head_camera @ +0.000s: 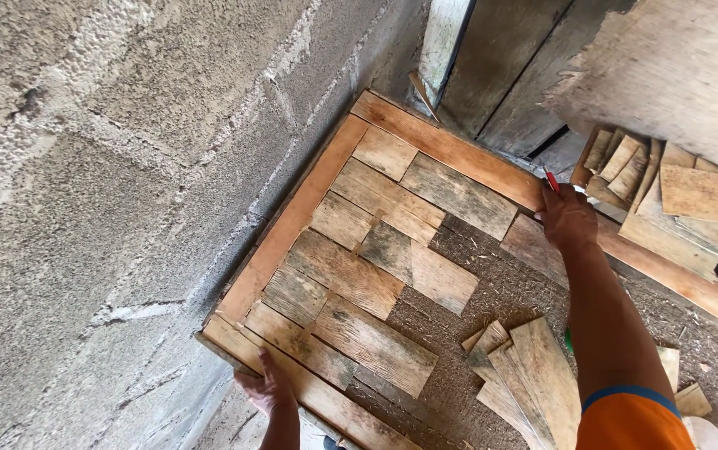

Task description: The person places small rectangular wood pieces into a wooden frame on a workbench, arranging them in a herringbone pattern and pressing them flat by hand. They use a roll of tape and a utility knife to trim and secure pieces, then press the assembled panel surface with both hands.

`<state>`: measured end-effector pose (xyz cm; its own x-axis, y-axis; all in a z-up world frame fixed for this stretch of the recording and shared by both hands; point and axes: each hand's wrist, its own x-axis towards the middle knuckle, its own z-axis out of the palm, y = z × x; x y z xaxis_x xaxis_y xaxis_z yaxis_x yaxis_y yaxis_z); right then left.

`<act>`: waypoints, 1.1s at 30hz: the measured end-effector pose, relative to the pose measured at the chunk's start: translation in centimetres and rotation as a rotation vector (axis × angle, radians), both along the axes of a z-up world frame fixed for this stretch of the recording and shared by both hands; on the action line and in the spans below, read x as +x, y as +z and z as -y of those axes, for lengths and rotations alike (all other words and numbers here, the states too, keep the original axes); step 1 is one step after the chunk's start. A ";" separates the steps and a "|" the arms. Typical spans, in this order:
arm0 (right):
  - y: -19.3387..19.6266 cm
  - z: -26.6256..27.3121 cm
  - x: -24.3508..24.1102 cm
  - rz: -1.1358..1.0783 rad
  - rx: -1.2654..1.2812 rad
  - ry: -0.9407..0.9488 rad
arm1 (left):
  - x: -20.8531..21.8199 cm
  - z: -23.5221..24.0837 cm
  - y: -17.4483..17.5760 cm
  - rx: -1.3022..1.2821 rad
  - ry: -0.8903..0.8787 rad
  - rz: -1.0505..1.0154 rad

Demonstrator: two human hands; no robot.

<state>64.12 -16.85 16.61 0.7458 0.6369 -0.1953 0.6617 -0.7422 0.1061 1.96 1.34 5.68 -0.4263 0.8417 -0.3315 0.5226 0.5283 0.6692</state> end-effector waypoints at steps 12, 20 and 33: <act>-1.0 0.5 0.1 0.045 0.033 -0.019 | -0.8 0.1 -1.7 -0.024 -0.004 -0.061; -1.4 0.9 0.4 0.050 0.094 -0.014 | -0.4 0.1 -0.9 -0.058 0.015 -0.051; 0.2 0.6 0.2 -0.064 0.036 -0.099 | 0.6 0.0 1.4 -0.014 0.032 0.022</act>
